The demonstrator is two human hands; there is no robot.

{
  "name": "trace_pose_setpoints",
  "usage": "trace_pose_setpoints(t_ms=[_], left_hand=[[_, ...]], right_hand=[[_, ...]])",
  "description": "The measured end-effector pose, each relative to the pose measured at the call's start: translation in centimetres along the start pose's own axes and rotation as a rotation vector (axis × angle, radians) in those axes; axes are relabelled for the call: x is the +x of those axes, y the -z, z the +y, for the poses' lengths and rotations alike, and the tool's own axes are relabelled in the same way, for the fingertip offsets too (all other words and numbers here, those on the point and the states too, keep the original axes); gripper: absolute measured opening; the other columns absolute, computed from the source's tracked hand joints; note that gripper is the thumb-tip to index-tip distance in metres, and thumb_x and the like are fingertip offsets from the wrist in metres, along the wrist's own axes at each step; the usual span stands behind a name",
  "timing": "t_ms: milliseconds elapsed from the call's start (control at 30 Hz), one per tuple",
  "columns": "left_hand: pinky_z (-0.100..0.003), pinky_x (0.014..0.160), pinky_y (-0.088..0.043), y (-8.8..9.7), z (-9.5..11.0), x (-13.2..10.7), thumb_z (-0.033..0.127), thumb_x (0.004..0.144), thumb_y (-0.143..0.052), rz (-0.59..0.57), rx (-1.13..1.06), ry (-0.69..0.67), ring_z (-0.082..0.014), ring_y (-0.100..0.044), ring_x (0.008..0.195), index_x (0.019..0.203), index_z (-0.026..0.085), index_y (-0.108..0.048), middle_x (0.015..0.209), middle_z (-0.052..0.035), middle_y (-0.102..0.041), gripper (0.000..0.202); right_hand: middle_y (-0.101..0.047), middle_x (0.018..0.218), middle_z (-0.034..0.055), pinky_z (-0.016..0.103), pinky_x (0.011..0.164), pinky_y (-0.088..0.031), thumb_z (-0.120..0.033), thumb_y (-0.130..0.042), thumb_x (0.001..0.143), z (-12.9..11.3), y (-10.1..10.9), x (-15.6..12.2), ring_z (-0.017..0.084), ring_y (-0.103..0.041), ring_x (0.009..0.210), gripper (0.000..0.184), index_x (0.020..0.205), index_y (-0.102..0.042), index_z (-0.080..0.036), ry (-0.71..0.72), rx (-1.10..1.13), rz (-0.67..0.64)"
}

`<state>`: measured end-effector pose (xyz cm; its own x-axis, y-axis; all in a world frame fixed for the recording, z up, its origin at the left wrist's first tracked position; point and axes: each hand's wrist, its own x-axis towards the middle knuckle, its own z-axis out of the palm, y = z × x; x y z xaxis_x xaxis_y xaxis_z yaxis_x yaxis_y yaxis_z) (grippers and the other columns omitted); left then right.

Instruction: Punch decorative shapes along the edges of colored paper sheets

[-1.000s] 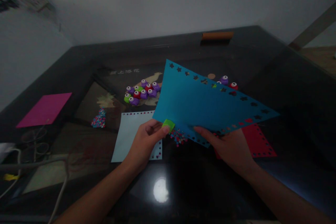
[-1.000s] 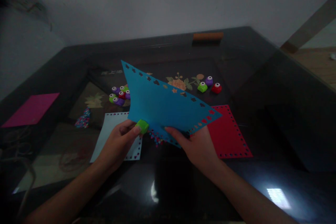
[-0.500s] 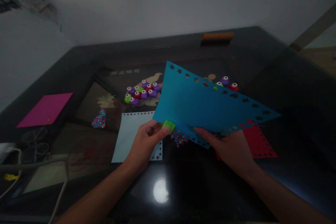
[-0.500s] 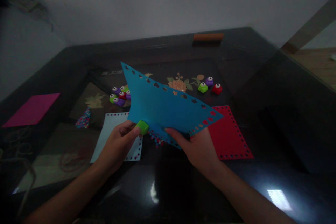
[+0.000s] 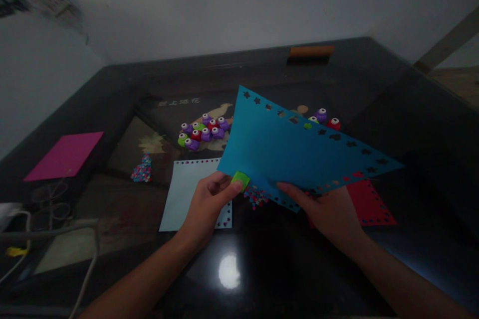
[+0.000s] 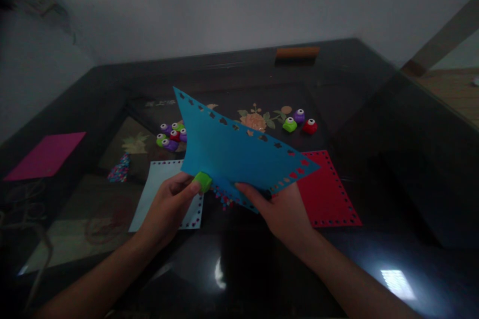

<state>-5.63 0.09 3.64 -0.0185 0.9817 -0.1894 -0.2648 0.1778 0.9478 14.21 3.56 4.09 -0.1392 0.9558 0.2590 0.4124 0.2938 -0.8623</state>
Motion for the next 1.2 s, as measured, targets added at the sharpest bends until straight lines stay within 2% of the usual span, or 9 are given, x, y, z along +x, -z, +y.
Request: trace_pose_setpoints(t_ms=[233,367,767,933,1200], left_hand=[[-0.028,0.078,-0.048,0.15,-0.21,-0.05,0.036,0.075,-0.074,0.052,0.041,-0.015,-0.0174,-0.065,0.08,0.086,0.017,-0.072,0.083,-0.0031,-0.073,0.022],[-0.026,0.078,-0.048,0.06,-0.24,-0.06,0.035,0.074,-0.075,0.055,0.029,-0.033,-0.0158,-0.064,0.078,0.086,0.019,-0.073,0.081,-0.002,-0.072,0.02],[-0.022,0.065,-0.044,0.07,-0.48,-0.09,0.035,0.07,-0.078,0.113,0.025,-0.009,-0.011,-0.056,0.064,0.073,0.017,-0.07,0.066,0.0018,-0.065,0.019],[-0.023,0.07,-0.046,-0.01,-0.44,0.01,0.034,0.07,-0.078,0.089,0.013,-0.017,-0.0118,-0.059,0.069,0.078,0.017,-0.073,0.071,0.0005,-0.069,0.02],[-0.024,0.074,-0.047,0.11,-0.64,-0.05,0.033,0.073,-0.076,0.069,-0.003,-0.014,-0.0129,-0.062,0.073,0.083,0.018,-0.073,0.075,-0.0003,-0.072,0.019]], right_hand=[[-0.07,0.11,0.0072,0.055,0.098,-0.046,-0.035,-0.07,0.073,-0.01,-0.05,0.0,0.032,-0.063,0.109,0.034,0.105,-0.069,-0.024,0.011,-0.001,0.023],[-0.07,0.111,0.008,0.056,0.098,-0.046,-0.035,-0.07,0.073,0.17,-0.07,-0.04,0.033,-0.063,0.109,0.033,0.105,-0.069,-0.024,0.025,-0.016,0.03],[-0.069,0.113,0.0089,0.052,0.098,-0.047,-0.033,-0.07,0.074,0.21,-0.11,-0.13,0.03,-0.063,0.108,0.04,0.111,-0.066,-0.022,0.015,0.016,0.014],[-0.069,0.112,0.0086,0.055,0.099,-0.046,-0.035,-0.07,0.073,0.3,-0.09,-0.08,0.032,-0.061,0.112,0.037,0.109,-0.067,-0.024,0.008,-0.002,0.014],[-0.073,0.095,0.0091,0.057,0.098,-0.045,-0.037,-0.069,0.073,-0.05,-0.2,-0.03,0.034,-0.063,0.107,0.024,0.092,-0.071,-0.023,-0.005,0.005,0.01]])
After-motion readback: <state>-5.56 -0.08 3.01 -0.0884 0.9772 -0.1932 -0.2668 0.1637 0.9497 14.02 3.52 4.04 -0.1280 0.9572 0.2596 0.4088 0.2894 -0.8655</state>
